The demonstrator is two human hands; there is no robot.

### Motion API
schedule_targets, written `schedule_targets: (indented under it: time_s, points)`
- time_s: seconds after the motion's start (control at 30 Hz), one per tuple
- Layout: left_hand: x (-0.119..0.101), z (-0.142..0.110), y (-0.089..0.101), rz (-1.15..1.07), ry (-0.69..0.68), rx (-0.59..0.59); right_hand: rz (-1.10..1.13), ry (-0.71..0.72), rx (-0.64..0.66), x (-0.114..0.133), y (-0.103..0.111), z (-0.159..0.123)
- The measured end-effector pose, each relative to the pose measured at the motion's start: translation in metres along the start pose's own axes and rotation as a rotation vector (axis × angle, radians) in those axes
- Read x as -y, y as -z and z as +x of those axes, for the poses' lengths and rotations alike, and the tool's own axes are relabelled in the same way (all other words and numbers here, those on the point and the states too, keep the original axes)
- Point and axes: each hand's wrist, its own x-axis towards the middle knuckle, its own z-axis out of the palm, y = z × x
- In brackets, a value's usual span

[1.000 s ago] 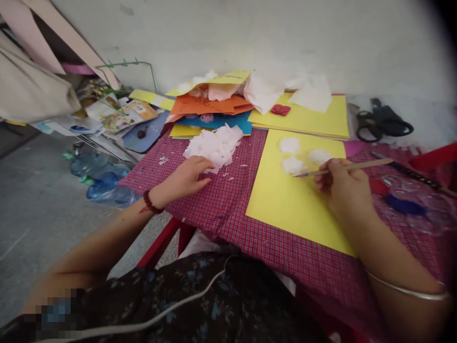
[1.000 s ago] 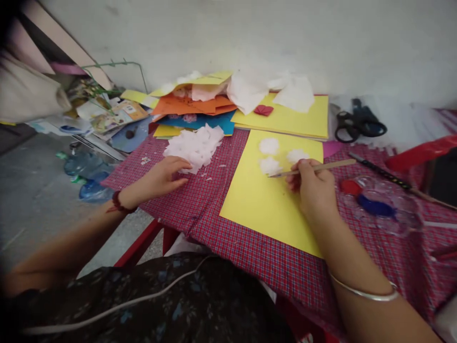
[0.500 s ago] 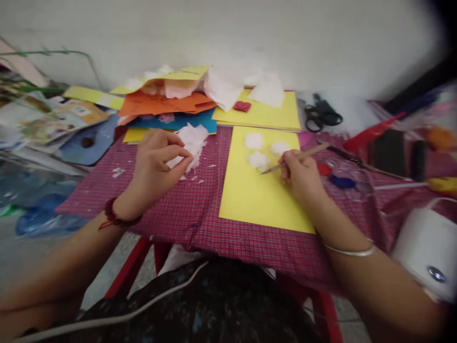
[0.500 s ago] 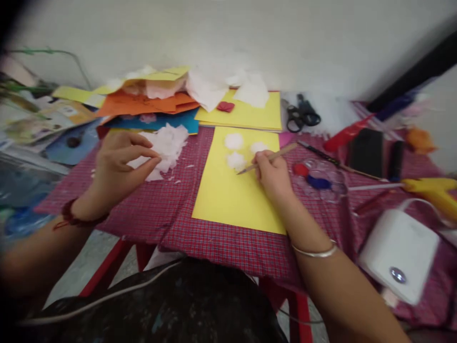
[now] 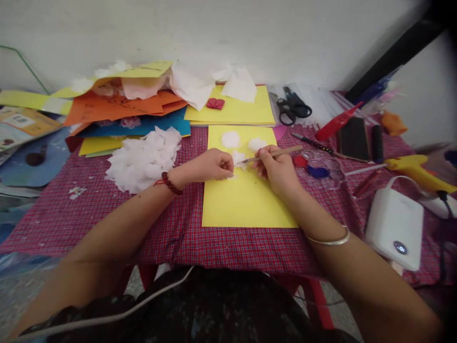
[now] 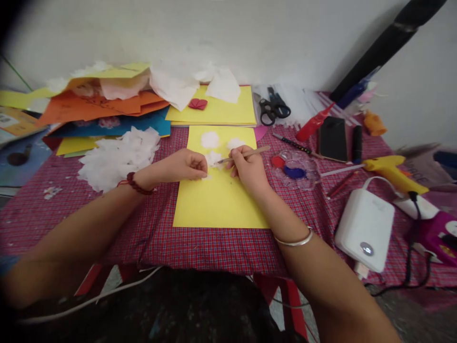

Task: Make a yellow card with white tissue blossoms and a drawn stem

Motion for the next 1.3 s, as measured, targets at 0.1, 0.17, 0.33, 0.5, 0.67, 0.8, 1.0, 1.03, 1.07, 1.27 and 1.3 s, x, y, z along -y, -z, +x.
schedule_targets:
  time_s: [0.1,0.17,0.33,0.5,0.67,0.8,1.0,1.03,1.07,1.27,1.3]
  points:
    - [0.008,0.004,-0.008,0.046,-0.02,-0.07,0.007,-0.003,0.001,0.001,-0.001,0.0]
    - [0.012,0.008,-0.015,0.082,-0.017,-0.179,0.01,-0.003,-0.002,0.001,-0.001,0.0]
    - [0.018,0.016,-0.028,0.107,-0.015,-0.368,0.018,0.022,-0.076,0.003,0.002,-0.001]
    - [0.017,0.018,-0.031,0.091,0.004,-0.419,-0.036,0.073,-0.014,0.005,0.004,-0.005]
    - [0.016,0.019,-0.033,0.076,0.017,-0.443,-0.173,0.145,0.043,0.005,0.002,-0.009]
    - [0.018,0.02,-0.033,0.038,-0.007,-0.484,-0.271,0.223,0.063,0.001,0.003,-0.01]
    - [0.019,0.018,-0.032,0.06,0.002,-0.521,-0.377,0.334,0.083,-0.006,0.004,-0.015]
    - [0.019,0.018,-0.032,0.059,0.004,-0.522,-0.378,0.334,0.091,-0.006,0.003,-0.015]
    - [0.019,0.018,-0.032,0.05,0.006,-0.519,-0.37,0.33,0.097,-0.004,0.003,-0.016]
    - [0.008,0.001,-0.002,-0.26,0.049,-0.554,-0.081,0.188,-0.079,0.006,0.005,-0.008]
    - [0.005,-0.008,0.009,-0.283,0.049,-0.6,-0.013,0.154,-0.118,0.006,0.006,-0.006]
